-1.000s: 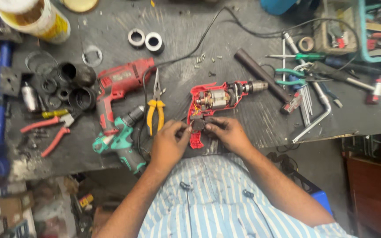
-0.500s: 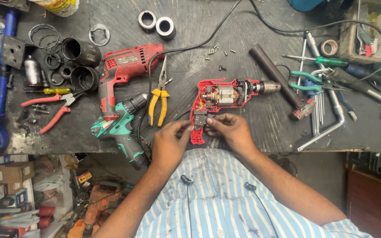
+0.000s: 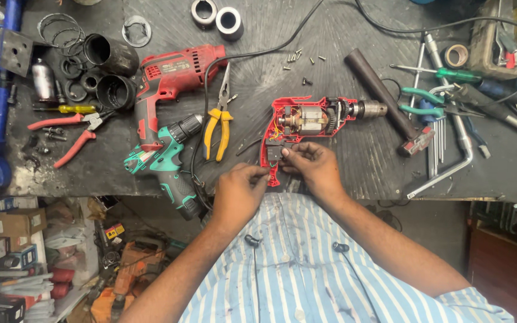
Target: The person repairs a disassembled electric drill on a workbench. They handle small internal components and wires, use a screwdriver on the drill housing, briefly reach into a parts shelf, and press the drill housing halves together by hand.
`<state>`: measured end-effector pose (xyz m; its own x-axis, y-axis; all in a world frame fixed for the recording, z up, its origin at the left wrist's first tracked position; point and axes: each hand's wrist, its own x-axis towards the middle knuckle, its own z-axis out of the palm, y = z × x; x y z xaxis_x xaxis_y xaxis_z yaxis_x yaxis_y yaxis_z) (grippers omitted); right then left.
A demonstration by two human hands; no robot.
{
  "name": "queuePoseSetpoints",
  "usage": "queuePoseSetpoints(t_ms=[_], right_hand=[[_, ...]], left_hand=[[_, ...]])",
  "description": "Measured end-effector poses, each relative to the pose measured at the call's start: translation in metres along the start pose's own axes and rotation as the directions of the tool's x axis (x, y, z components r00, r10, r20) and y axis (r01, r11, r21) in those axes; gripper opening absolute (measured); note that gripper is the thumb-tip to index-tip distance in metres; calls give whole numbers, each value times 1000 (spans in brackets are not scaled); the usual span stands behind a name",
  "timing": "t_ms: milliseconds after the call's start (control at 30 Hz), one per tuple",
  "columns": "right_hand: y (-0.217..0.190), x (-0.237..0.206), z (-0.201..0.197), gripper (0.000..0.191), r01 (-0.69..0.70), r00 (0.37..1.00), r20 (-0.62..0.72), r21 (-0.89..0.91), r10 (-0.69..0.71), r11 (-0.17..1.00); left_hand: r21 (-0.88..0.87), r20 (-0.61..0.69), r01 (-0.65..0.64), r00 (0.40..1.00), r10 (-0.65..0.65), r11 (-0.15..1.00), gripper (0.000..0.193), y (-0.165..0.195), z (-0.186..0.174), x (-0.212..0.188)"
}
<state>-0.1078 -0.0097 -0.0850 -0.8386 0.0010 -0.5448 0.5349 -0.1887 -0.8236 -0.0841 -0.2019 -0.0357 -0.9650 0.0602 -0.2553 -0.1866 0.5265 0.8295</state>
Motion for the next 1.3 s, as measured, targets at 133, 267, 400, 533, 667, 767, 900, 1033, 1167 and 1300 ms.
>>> queuePoseSetpoints(t_ms=[133, 267, 400, 533, 667, 767, 900, 1033, 1167, 1300], right_hand=[[2, -1, 2, 16, 16, 1000, -7, -13, -16, 1000], [1, -4, 4, 17, 21, 1000, -19, -39, -21, 999], [0, -6, 3, 20, 41, 999, -15, -20, -41, 999], [0, -4, 1, 22, -21, 1000, 14, 21, 21, 1000], [-1, -1, 0, 22, -60, 998, 30, -13, 60, 998], [-2, 0, 1, 22, -71, 997, 20, -32, 72, 997], [-2, -2, 4, 22, -83, 997, -11, -20, 83, 996], [2, -4, 6, 22, -86, 996, -34, -17, 86, 996], [5, -3, 8, 22, -99, 994, -43, 25, 100, 995], [5, -1, 8, 21, -102, 994, -38, 16, 103, 995]], left_hand=[[17, -34, -55, 998, 56, 998, 12, -7, 11, -1], [-72, -68, -77, 995, 73, 994, 14, -12, 17, 1], [-166, -42, 163, 984, -172, 973, 33, -13, 15, 8], [-130, -113, -23, 994, 8, 991, 44, -7, 10, 14], [-28, -127, -140, 983, 135, 990, 47, -1, 4, 14], [32, -74, -151, 985, 153, 988, 36, 2, 0, 15], [88, -81, -154, 984, 161, 984, 34, 4, -1, 17], [103, -85, -148, 984, 157, 984, 33, 4, 1, 20], [51, -100, -163, 981, 168, 985, 33, 2, 0, 23], [-2, -57, -118, 991, 118, 993, 30, -1, 1, 25]])
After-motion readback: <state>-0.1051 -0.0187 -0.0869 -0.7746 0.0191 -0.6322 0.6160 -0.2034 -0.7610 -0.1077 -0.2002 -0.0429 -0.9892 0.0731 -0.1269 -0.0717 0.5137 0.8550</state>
